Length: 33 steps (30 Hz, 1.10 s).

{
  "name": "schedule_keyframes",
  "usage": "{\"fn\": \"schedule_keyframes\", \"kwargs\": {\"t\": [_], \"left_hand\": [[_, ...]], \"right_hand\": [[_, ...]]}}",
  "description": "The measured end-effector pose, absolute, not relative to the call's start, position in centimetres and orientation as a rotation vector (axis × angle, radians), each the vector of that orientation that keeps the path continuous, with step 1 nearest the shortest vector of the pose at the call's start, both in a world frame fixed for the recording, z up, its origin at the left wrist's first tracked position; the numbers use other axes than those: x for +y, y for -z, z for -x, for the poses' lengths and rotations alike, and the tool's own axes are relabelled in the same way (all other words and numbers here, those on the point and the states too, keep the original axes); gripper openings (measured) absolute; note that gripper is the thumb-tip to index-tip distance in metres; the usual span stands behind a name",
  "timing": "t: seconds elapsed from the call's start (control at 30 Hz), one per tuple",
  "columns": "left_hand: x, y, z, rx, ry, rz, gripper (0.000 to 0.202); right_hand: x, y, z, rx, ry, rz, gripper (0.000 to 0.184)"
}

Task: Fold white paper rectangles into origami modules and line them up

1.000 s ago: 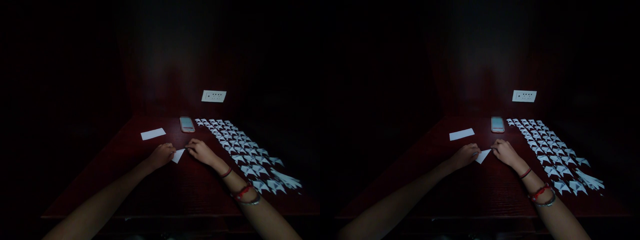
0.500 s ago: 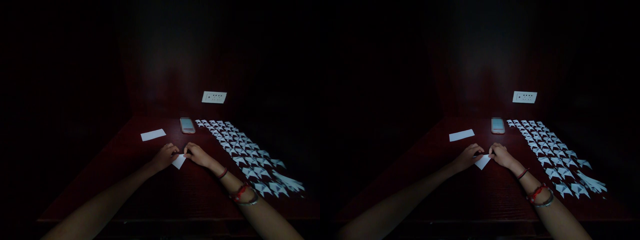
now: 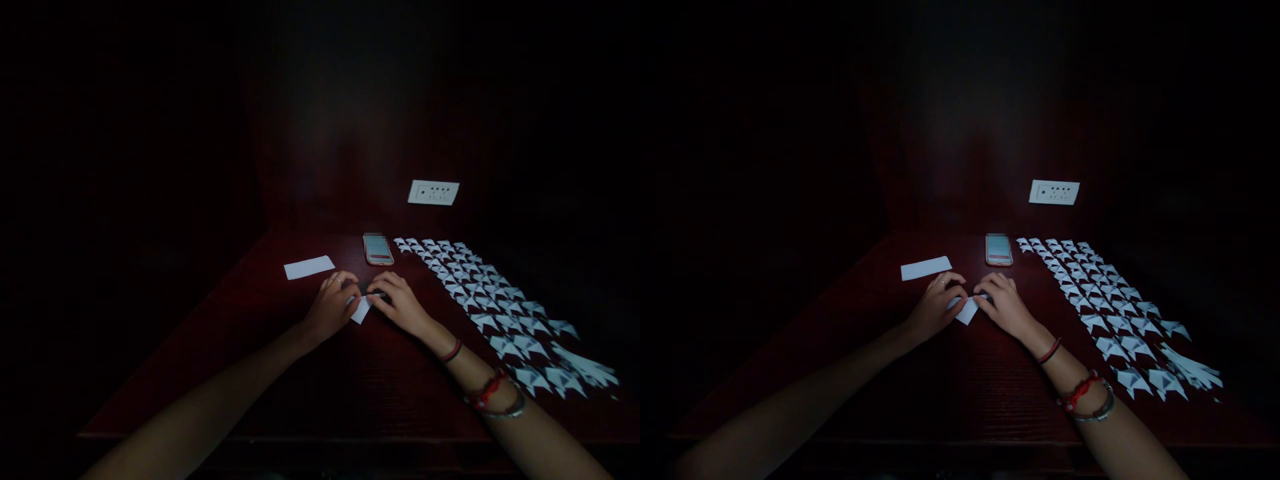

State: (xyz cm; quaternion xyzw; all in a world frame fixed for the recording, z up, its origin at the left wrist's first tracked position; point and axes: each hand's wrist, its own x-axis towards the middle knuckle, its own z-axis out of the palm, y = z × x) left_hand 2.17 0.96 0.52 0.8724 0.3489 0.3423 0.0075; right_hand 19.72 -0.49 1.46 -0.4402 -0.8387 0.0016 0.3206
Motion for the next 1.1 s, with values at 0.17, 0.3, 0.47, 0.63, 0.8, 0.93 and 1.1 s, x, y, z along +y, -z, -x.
{"fn": "schedule_keyframes", "kwargs": {"t": [0.17,0.3,0.47,0.63,0.8,0.93,1.1], "left_hand": [[0.1,-1.5,-2.2,1.033,-1.053,-2.78,0.011],[0.1,-1.7,-2.1,1.01,-1.057,-2.777,0.009],[0.7,-1.6,-1.8,1.024,-1.096,-2.744,0.01],[1.1,-1.2,-1.7,1.081,-1.125,-2.699,0.01],[0.8,-1.1,-2.0,1.047,-1.1,-2.734,0.01],[0.4,-1.4,-2.1,1.035,-1.11,-2.761,0.009],[0.0,-1.8,-2.0,0.988,-1.072,-2.808,0.009]], "right_hand": [[-1.1,-1.9,-19.3,-2.245,0.058,1.084,0.011],[-1.0,-2.2,-19.8,-2.277,0.086,1.08,0.008],[-0.2,-2.6,-22.4,-2.237,0.135,1.137,0.006],[0.1,-2.8,-23.7,-2.066,0.16,1.177,0.009],[-0.7,-2.6,-21.3,-2.295,0.15,1.054,0.011],[-1.2,-2.5,-20.2,-2.325,0.165,1.047,0.012],[-1.6,-2.6,-19.8,-2.338,0.165,1.006,0.014]]}}
